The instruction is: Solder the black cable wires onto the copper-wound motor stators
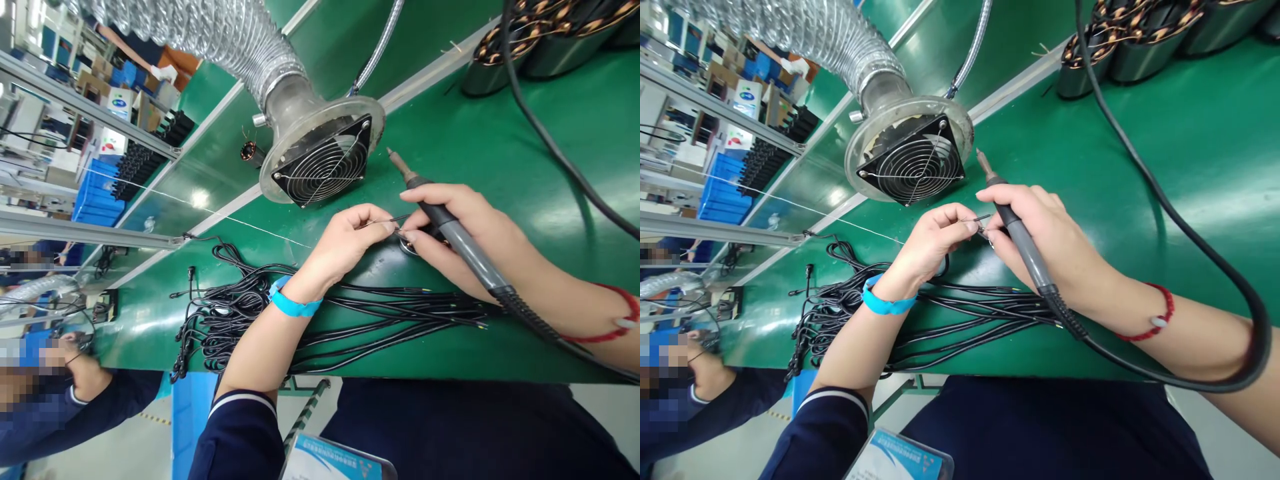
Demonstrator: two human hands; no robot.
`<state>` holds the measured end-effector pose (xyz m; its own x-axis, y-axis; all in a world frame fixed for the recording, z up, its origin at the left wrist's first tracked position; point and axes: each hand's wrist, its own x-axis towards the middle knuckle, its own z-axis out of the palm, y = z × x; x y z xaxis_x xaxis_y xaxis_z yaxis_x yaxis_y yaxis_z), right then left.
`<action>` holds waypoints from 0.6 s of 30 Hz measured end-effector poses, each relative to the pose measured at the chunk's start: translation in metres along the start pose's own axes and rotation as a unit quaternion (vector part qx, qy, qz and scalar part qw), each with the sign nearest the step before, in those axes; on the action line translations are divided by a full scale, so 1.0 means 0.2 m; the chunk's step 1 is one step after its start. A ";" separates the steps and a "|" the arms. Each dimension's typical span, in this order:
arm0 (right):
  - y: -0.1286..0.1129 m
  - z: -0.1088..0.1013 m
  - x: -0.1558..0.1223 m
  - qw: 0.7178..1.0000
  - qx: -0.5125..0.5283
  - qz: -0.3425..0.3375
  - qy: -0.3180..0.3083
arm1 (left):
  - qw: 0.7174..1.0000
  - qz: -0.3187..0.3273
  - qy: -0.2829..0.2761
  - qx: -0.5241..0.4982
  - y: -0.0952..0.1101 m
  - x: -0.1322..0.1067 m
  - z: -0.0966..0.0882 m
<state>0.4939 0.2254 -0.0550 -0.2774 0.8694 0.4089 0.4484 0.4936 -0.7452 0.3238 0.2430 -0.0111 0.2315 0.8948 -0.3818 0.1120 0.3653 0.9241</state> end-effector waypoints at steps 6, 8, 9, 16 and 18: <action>0.00 -0.02 0.02 0.994 -0.094 -0.053 -0.002 | 0.991 0.070 -0.012 0.111 -0.03 -0.01 0.00; 0.01 -0.04 0.02 0.990 -0.117 -0.079 0.008 | 0.965 0.160 0.024 0.205 -0.05 -0.02 0.01; 0.02 -0.04 0.02 0.988 -0.124 -0.090 0.015 | 0.942 0.214 0.046 0.253 -0.05 -0.03 0.01; 0.02 -0.04 0.01 0.986 -0.126 -0.104 0.017 | 0.843 0.356 0.019 0.403 -0.06 -0.03 0.00; 0.02 -0.04 0.01 0.984 -0.138 -0.113 0.017 | 0.856 0.332 0.005 0.396 -0.04 -0.03 0.00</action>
<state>0.5020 0.2293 -0.0531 -0.3707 0.7343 0.5687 0.5933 0.6583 -0.4633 0.3206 0.2351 -0.0168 0.4900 0.8416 0.2271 0.5810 -0.5096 0.6347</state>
